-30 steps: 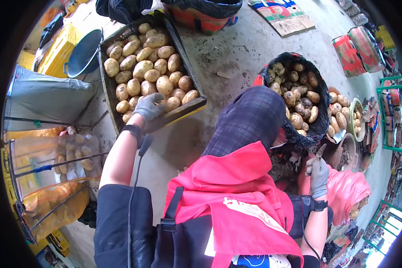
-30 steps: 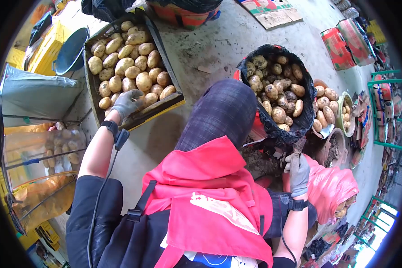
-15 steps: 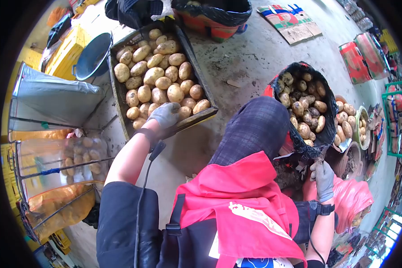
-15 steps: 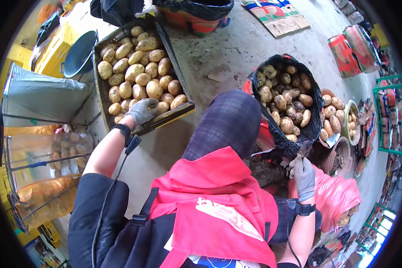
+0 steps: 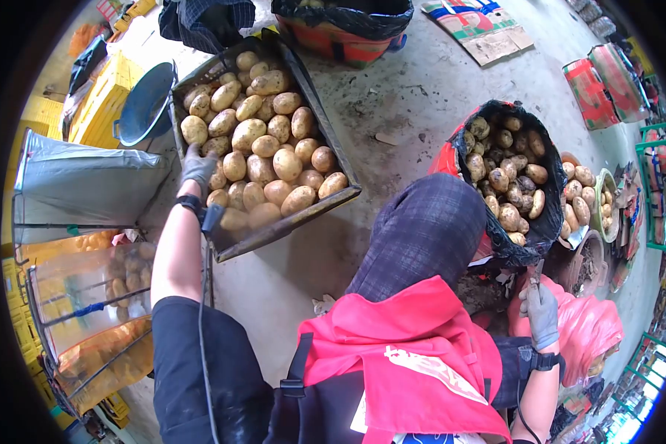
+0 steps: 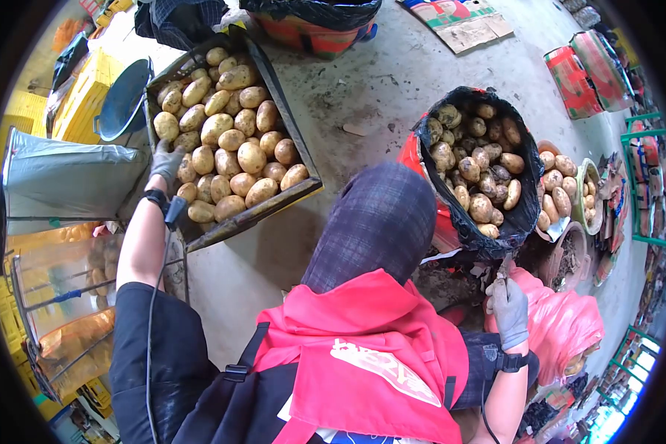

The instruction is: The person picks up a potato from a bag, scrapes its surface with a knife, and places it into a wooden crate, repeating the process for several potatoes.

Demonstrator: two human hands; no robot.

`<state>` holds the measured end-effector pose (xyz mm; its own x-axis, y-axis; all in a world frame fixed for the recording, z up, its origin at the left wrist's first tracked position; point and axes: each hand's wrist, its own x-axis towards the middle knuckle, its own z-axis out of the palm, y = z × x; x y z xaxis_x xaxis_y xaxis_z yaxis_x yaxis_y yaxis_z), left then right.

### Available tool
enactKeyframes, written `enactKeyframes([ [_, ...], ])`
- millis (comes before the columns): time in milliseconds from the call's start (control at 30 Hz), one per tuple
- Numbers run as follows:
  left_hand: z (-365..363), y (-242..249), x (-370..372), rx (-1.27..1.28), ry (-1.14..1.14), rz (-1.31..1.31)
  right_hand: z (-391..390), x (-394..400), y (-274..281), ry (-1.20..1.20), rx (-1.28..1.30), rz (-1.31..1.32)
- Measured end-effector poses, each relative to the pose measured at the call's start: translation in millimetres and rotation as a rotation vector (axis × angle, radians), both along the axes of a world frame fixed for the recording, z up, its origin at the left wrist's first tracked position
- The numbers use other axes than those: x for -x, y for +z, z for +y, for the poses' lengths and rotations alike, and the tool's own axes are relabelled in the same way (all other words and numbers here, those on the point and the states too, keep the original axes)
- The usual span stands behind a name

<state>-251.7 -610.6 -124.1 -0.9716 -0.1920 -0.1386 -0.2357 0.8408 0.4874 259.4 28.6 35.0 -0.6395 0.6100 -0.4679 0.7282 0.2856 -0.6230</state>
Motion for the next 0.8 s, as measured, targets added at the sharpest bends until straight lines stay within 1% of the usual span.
enactKeyframes([
  [67, -20.9, -7.0, 34.6, 0.03, 0.019, -0.053, -3.2, 6.1, 2.9, -0.016, 0.014, -0.018],
  [133, -32.0, -13.1, 61.1, 0.192, -0.148, -0.032, -7.5, 12.5, 8.7, -0.041, -0.03, -0.044],
  [200, -31.3, -21.6, 85.2, 0.38, -0.173, -0.14, -7.5, 17.4, 14.7, -0.015, -0.058, -0.078],
  [267, 16.6, 9.5, 81.9, 0.477, -0.067, -0.374, -10.2, 24.5, 23.3, 0.014, -0.091, -0.11],
  [300, 25.4, 5.5, 87.2, 0.539, -0.04, -0.395, -13.4, 30.9, 27.9, 0.019, -0.123, -0.151],
  [333, 34.7, -1.4, 91.6, 0.504, 0.029, -0.39, -15.2, 35.6, 32.2, 0.024, -0.155, -0.192],
  [400, 54.5, -8.4, 95.6, 0.526, 0.1, -0.4, -13.1, 40.1, 33.7, 0.011, -0.193, -0.214],
  [467, 64.3, -7.8, 100.7, 0.507, 0.15, -0.348, -19.4, 54.9, 43.0, -0.019, -0.166, -0.28],
  [533, 57.9, -18.9, 101.6, 0.531, 0.139, -0.27, -21.3, 64.1, 46.7, -0.018, -0.167, -0.306],
  [600, 28.3, -48.6, 108.0, 0.427, 0.038, -0.205, -22.9, 71.1, 43.3, -0.083, -0.113, -0.266],
  [633, 38.0, -26.2, 89.5, 0.489, -0.031, -0.069, -20.5, 73.9, 39.4, -0.081, -0.106, -0.267],
  [667, 24.1, -37.4, 86.6, 0.424, -0.115, -0.064, -15.3, 74.9, 35.0, -0.027, -0.121, -0.251],
  [700, 16.7, -51.9, 83.1, 0.383, -0.199, 0.027, -13.6, 74.8, 32.8, 0.025, -0.138, -0.24],
  [733, 14.7, -61.0, 78.2, 0.34, -0.28, 0.116, -15.6, 80.4, 30.4, 0.026, -0.137, -0.244],
  [767, 13.5, -69.9, 76.8, 0.263, -0.257, 0.183, -18.7, 90.4, 28.3, 0.024, -0.142, -0.245],
  [800, 14.8, -80.9, 74.2, 0.258, -0.25, 0.177, -20.8, 98.1, 29.3, 0.028, -0.151, -0.247],
])
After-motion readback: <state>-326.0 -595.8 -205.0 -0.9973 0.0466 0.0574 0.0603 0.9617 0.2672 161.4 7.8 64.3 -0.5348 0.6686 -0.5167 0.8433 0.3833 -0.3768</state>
